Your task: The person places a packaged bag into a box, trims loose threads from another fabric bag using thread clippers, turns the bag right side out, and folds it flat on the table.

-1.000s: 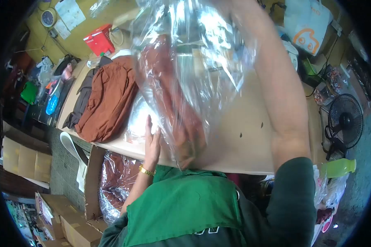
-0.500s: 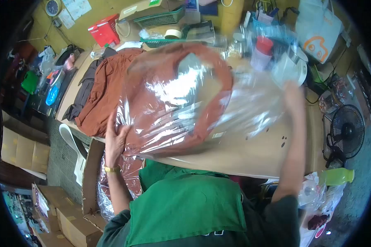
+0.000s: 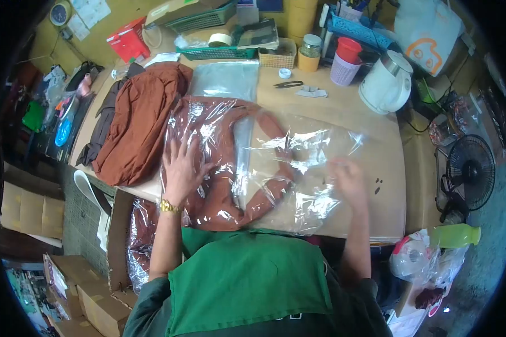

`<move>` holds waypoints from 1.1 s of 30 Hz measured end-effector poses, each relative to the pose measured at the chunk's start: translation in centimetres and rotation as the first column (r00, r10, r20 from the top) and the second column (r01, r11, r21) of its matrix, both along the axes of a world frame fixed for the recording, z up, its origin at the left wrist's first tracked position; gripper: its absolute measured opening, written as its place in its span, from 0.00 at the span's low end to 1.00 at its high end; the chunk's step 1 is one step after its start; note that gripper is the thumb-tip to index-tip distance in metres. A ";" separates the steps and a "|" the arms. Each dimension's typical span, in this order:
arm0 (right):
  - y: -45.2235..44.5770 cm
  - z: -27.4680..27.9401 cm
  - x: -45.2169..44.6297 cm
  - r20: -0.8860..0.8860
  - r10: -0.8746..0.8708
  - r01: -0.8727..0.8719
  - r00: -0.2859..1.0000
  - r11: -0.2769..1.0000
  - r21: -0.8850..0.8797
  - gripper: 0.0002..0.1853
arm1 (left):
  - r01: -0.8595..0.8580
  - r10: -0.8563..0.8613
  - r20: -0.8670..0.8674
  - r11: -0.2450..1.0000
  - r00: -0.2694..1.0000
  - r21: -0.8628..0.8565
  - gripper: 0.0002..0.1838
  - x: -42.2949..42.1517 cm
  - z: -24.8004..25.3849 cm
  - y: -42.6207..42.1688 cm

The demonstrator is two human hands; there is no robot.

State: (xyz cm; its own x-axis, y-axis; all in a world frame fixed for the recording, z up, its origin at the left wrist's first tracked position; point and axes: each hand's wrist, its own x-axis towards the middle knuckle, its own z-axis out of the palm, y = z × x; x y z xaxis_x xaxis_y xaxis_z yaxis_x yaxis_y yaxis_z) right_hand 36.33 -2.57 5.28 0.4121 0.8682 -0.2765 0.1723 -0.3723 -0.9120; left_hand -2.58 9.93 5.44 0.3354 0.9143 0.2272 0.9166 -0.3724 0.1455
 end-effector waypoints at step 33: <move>2.3 3.9 6.8 0.015 0.664 -0.434 0.748 0.472 0.767 0.15 | 0.664 -0.655 0.105 0.738 0.748 -0.121 0.21 1.0 20.4 7.4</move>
State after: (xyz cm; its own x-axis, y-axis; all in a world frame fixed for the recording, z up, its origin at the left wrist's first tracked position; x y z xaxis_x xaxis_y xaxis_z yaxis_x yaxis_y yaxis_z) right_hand 43.11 -0.29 9.22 -0.2077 0.8437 0.4949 -0.1672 0.4679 -0.8678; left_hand -1.59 17.35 25.85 0.8579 0.4917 0.1493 0.4388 -0.8521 0.2851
